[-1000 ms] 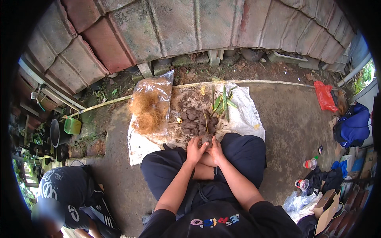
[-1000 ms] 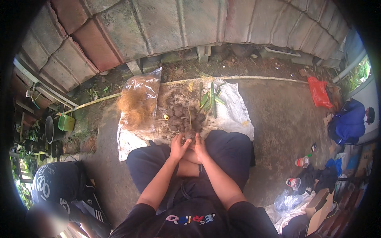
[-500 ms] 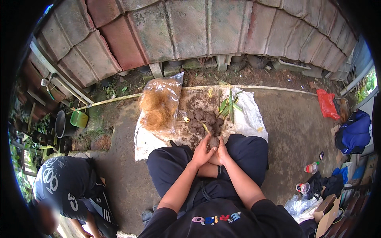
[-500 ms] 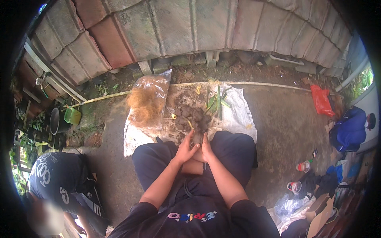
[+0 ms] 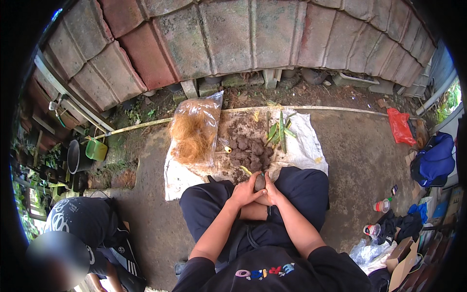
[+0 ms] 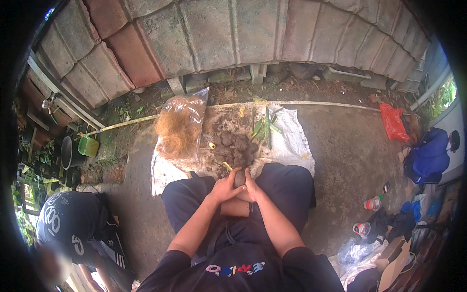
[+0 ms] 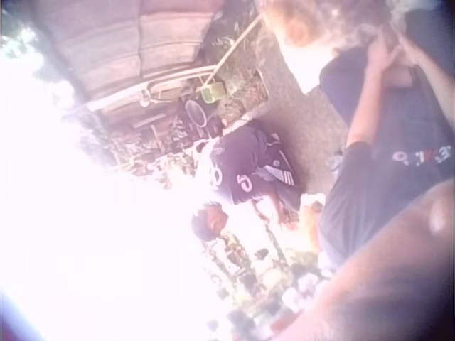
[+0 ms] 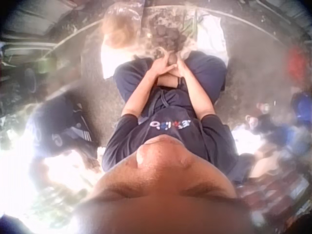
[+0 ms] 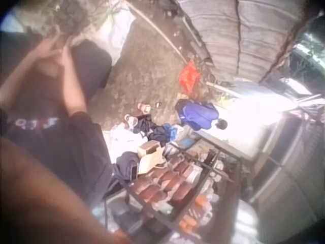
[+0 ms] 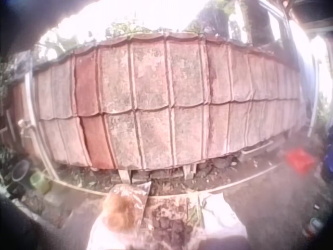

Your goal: The person sits on the ground and wraps a small plant root with a green leaf, then secures it with a thin yellow strip. The person repeats this process with multiple roots, placing the finished bundles on a white sack.

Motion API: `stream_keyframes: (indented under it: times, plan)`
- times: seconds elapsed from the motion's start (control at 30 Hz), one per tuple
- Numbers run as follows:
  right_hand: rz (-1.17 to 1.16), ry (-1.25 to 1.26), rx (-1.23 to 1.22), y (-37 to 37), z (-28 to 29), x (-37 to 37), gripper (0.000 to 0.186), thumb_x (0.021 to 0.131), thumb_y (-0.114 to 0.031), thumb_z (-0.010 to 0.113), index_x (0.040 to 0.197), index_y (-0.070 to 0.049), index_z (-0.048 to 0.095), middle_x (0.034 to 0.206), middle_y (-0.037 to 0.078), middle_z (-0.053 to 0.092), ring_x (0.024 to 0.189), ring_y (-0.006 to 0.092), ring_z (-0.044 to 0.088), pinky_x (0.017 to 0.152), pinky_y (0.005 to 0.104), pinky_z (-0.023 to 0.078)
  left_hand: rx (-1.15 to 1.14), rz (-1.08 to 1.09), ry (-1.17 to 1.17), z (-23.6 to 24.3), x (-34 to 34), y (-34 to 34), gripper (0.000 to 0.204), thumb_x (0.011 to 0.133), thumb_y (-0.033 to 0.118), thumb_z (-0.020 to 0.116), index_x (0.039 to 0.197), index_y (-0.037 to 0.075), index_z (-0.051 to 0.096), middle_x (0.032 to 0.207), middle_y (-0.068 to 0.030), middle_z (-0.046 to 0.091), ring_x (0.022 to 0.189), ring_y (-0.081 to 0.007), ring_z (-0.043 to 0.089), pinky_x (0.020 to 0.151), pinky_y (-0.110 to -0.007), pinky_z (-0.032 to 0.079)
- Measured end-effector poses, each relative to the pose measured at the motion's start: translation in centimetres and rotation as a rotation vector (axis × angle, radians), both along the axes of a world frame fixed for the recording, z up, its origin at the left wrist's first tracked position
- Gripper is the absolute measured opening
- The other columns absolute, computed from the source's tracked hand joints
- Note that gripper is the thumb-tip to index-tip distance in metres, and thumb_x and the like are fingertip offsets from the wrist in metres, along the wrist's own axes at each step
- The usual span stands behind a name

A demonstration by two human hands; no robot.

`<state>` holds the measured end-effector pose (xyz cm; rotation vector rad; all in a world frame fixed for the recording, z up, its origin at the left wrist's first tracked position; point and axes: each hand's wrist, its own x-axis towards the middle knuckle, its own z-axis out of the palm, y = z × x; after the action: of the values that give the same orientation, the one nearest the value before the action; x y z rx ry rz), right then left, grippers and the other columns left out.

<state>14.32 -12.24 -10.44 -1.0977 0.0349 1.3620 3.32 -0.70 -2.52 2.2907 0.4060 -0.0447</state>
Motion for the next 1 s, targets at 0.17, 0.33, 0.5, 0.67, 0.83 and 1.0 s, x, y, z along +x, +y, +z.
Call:
stream_keyframes:
  times: [0.17, 0.33, 0.5, 0.67, 0.83, 1.0]
  plan:
    - [0.005, 0.051, 0.021, 0.3, -0.9, 0.6, 0.058, 0.104, -0.053, 0.024, 0.135, -0.010, 0.047, 0.125, 0.003, 0.061, 0.115, 0.0159, 0.059, 0.096, 0.0322, 0.050, 0.092, -0.039, 0.058, 0.2, 0.6, 0.5, 0.075, 0.085, 0.056, 0.061, 0.140, 0.014, 0.032, 0.087, -0.0248, 0.068, 0.087, -0.0449, 0.066, 0.079, -0.051, 0.051]
    - [0.020, 0.022, -0.004, 0.3, -2.9, 0.9, 0.050, 0.106, -0.044, 0.022, 0.136, -0.011, 0.046, 0.125, 0.002, 0.060, 0.114, 0.0144, 0.059, 0.093, 0.0297, 0.051, 0.100, -0.038, 0.053, 0.6, 0.4, 0.4, 0.070, 0.087, 0.055, 0.060, 0.137, 0.012, 0.034, 0.089, -0.0261, 0.068, 0.089, -0.0443, 0.066, 0.078, -0.052, 0.050]
    - [0.003, 0.001, -0.021, 0.6, -1.9, 0.7, 0.054, 0.104, -0.051, 0.028, 0.137, -0.011, 0.045, 0.125, 0.002, 0.060, 0.111, 0.0127, 0.060, 0.089, 0.0281, 0.052, 0.052, -0.005, 0.051, -0.2, 0.4, 0.1, 0.071, 0.088, 0.050, 0.060, 0.139, 0.011, 0.030, 0.095, -0.0295, 0.066, 0.090, -0.0476, 0.064, 0.081, -0.053, 0.050]
    - [-0.116, -0.028, -0.057, 0.8, 1.8, 0.0, 0.060, 0.100, -0.057, 0.036, 0.137, -0.010, 0.044, 0.125, 0.002, 0.059, 0.108, 0.0147, 0.060, 0.084, 0.0280, 0.052, -0.088, 0.057, 0.032, -0.5, 0.3, 0.0, 0.083, 0.089, 0.045, 0.060, 0.149, 0.013, 0.013, 0.121, -0.0323, 0.058, 0.099, -0.0468, 0.063, 0.087, -0.049, 0.050]
    - [-0.250, -0.090, 0.021, 0.8, 2.0, 0.9, 0.057, 0.100, -0.054, 0.042, 0.138, -0.011, 0.043, 0.129, 0.004, 0.054, 0.112, 0.0191, 0.057, 0.084, 0.0354, 0.053, -0.536, 0.241, -0.239, -2.6, 0.3, -0.3, 0.085, 0.094, 0.043, 0.057, 0.154, 0.014, 0.003, 0.146, -0.0292, 0.039, 0.105, -0.0380, 0.064, 0.090, -0.042, 0.050]
    - [-0.175, -0.445, -0.082, 1.5, 0.6, 0.2, 0.048, 0.100, -0.044, 0.051, 0.136, -0.012, 0.047, 0.127, 0.007, 0.054, 0.115, 0.0213, 0.054, 0.081, 0.0396, 0.054, -0.836, 0.388, -0.296, -4.8, 1.0, 0.6, 0.068, 0.100, 0.050, 0.044, 0.154, 0.016, 0.020, 0.153, -0.0197, 0.029, 0.139, -0.0358, 0.034, 0.107, -0.049, 0.037]
